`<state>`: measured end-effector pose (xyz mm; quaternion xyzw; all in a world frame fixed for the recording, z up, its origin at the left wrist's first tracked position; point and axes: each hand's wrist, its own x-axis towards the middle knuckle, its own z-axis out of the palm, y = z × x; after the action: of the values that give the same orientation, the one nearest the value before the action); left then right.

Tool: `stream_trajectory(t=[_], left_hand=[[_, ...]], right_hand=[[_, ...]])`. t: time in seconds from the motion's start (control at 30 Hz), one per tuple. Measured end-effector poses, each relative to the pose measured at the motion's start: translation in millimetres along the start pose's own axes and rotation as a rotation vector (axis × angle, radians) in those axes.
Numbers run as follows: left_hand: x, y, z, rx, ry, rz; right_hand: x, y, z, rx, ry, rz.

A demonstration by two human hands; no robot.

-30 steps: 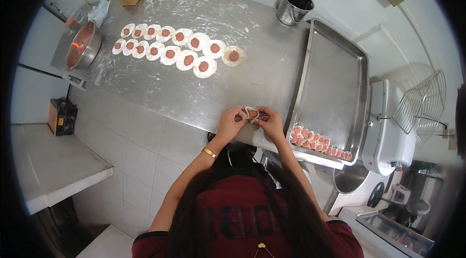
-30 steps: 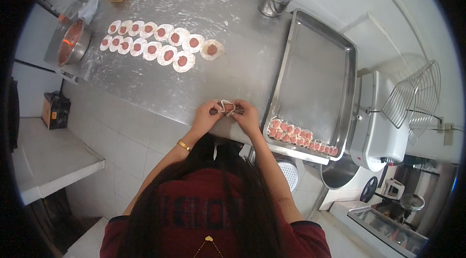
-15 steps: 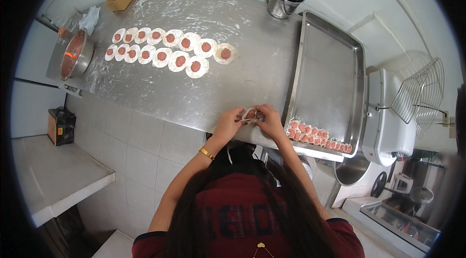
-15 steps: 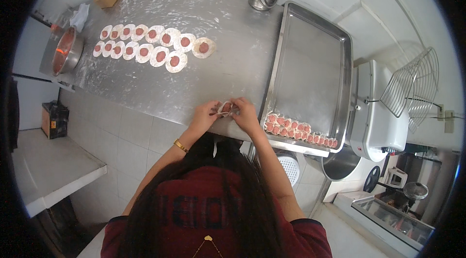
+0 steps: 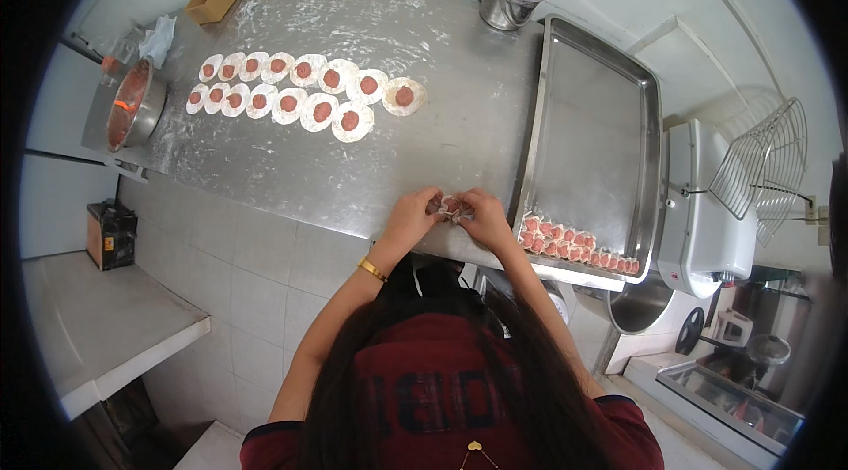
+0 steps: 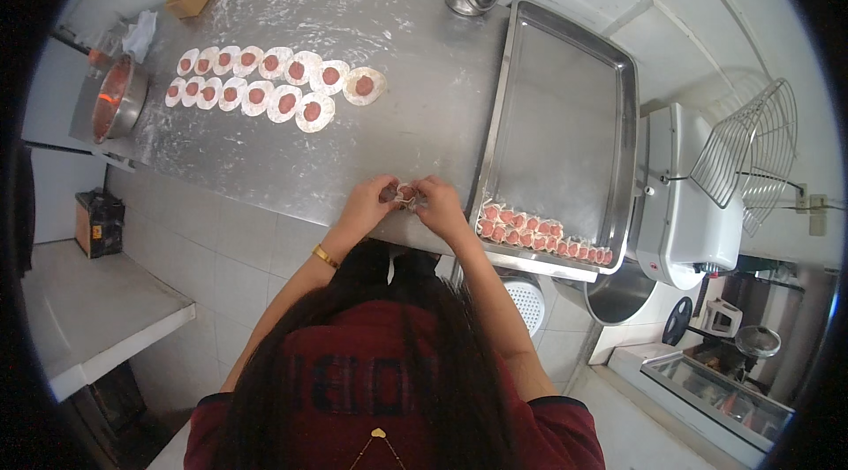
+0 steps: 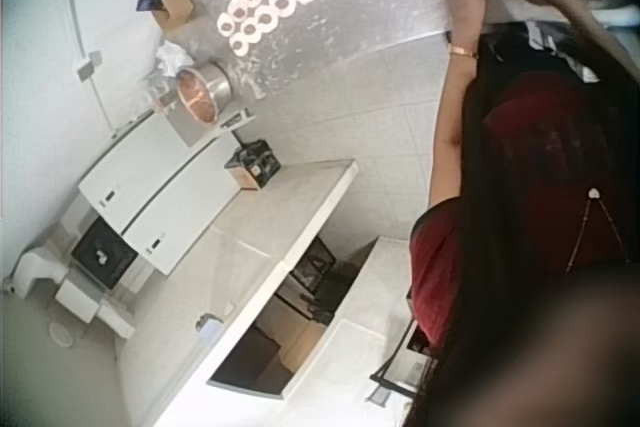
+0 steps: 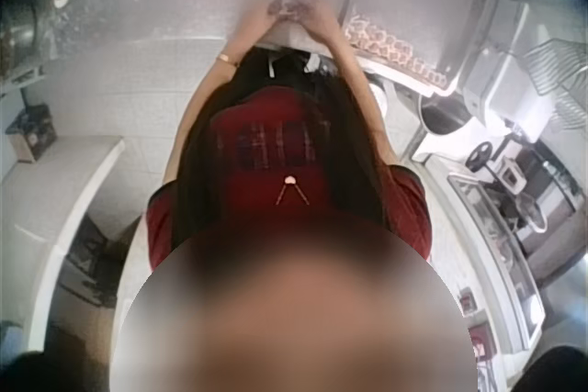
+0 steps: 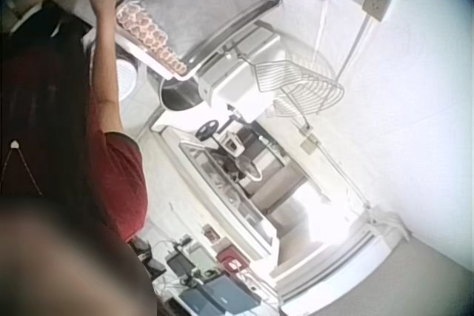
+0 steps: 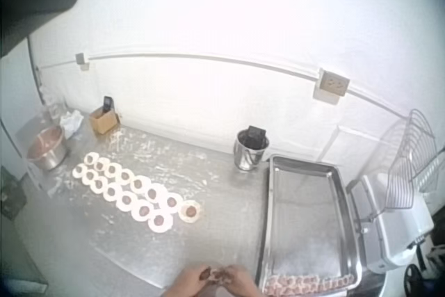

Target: The person places small meat portions onto round dough wrappers, folds them into dumplings, and arranges them on a metal tray. A coworker prepares additional dough wrappers on the same table.

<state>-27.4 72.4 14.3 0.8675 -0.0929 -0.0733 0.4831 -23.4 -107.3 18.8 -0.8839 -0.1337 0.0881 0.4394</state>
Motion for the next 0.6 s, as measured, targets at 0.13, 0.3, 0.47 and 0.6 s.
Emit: stream_trajectory(t=[0.13, 0.3, 0.47, 0.6], left_hand=[[4.3, 1.6, 2.1, -0.023, -0.037, -0.024], [3.2, 6.2, 10.1, 0.129, 0.009, -0.032], [0.1, 4.6, 11.7, 0.058, 0.018, -0.058], [0.9, -3.4, 7.9, -0.069, 0.033, -0.034]], right_hand=[[3.5, -2.2, 9.7, -0.077, 0.099, -0.027], [7.0, -6.5, 15.4, -0.093, 0.128, -0.076], [4.4, -2.9, 6.8, 0.024, 0.169, -0.09], [-1.1, 3.1, 5.5, -0.036, 0.126, 0.0]])
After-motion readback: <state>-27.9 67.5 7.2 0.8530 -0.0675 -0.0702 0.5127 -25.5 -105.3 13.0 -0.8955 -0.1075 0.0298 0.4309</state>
